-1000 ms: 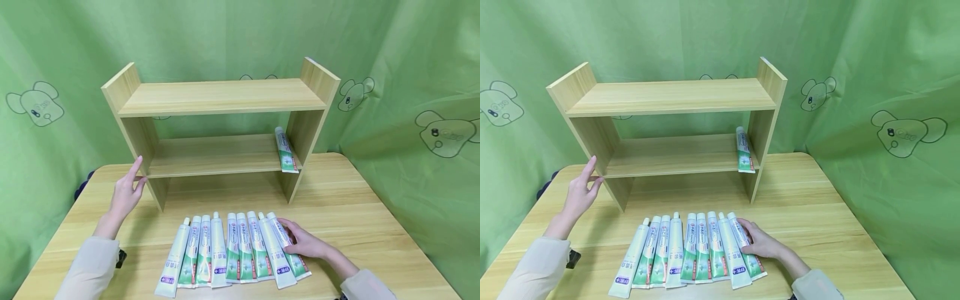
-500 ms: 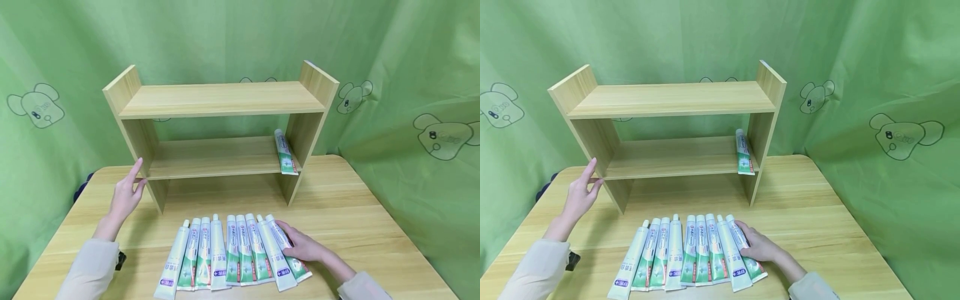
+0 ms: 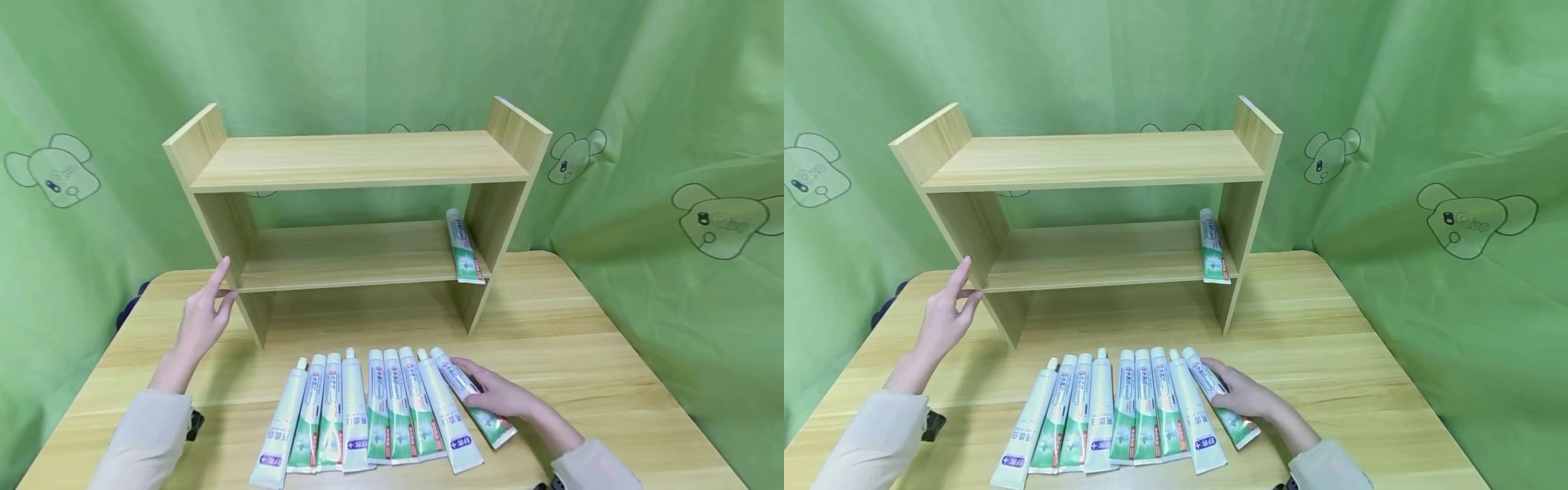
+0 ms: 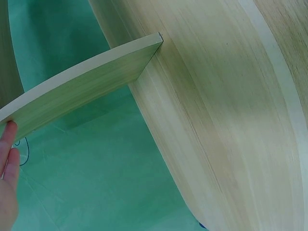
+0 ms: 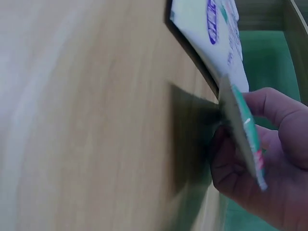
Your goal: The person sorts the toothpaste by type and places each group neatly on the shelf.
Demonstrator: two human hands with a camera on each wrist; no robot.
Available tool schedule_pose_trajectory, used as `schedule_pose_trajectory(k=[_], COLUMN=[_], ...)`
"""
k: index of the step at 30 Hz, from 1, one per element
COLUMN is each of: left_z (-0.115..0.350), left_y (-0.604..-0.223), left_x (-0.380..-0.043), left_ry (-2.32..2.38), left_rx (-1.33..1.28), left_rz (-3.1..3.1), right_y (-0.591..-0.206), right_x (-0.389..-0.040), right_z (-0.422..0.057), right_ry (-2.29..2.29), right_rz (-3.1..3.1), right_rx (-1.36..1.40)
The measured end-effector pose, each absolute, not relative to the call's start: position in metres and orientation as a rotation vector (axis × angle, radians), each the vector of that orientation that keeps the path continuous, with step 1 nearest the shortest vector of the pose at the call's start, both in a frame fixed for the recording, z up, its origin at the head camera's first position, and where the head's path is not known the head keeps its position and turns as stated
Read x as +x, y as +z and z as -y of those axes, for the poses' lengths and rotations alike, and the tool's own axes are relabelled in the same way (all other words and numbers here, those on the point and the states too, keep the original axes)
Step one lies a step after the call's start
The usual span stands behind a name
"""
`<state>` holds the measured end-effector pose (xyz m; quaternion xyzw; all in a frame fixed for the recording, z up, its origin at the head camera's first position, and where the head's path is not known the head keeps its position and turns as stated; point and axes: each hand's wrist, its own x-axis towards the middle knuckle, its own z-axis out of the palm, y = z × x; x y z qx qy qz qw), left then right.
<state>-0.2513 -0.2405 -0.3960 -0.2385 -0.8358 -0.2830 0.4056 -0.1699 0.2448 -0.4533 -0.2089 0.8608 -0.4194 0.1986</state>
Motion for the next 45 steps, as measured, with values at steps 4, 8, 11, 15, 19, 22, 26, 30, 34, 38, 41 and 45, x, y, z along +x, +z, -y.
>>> schedule_pose_trajectory(k=[4, 8, 11, 15, 19, 22, 26, 30, 34, 38, 41, 45], left_z=[0.241, 0.241, 0.24, 0.241, 0.241, 0.241, 0.242, 0.242, 0.241, 0.242, 0.242, 0.242], left_y=[-0.397, -0.397, -0.396, -0.396, -0.395, -0.395, -0.396, -0.396, -0.396, -0.396, -0.397, -0.397], left_x=[-0.251, -0.251, -0.251, -0.252, -0.252, -0.252, -0.253, -0.253, -0.252, -0.253, -0.253, -0.253], left_ry=[-0.714, -0.722, -0.731, -0.732, -0.729, -0.725, -0.717, -0.717, -0.719, -0.717, -0.717, -0.715], left_rx=[-0.596, -0.599, -0.604, -0.605, -0.607, -0.608, -0.61, -0.606, -0.603, -0.603, -0.601, -0.599], left_rz=[2.117, 2.12, 2.119, 2.118, 2.111, 2.107, 2.107, 2.11, 2.113, 2.117, 2.119, 2.115], right_y=[-0.453, -0.456, -0.46, -0.462, -0.458, -0.456, -0.453, -0.449, -0.445, -0.442, -0.44, -0.437], right_x=[-0.173, -0.174, -0.175, -0.175, -0.175, -0.175, -0.174, -0.172, -0.171, -0.17, -0.169, -0.169], right_z=[-0.246, -0.248, -0.25, -0.25, -0.247, -0.245, -0.241, -0.237, -0.233, -0.23, -0.227, -0.226], right_ry=[-1.274, -1.348, -1.407, -1.513, -1.588, -1.626, -1.685, -1.733, -1.76, -1.785, -1.81, -1.842], right_rz=[-2.299, -2.263, -2.243, -2.206, -2.184, -2.173, -2.154, -2.157, -2.181, -2.197, -2.195, -2.184], right_rx=[-0.518, -0.46, -0.484, -0.516, -0.48, -0.465, -0.454, -0.429, -0.415, -0.384, -0.35, -0.32])
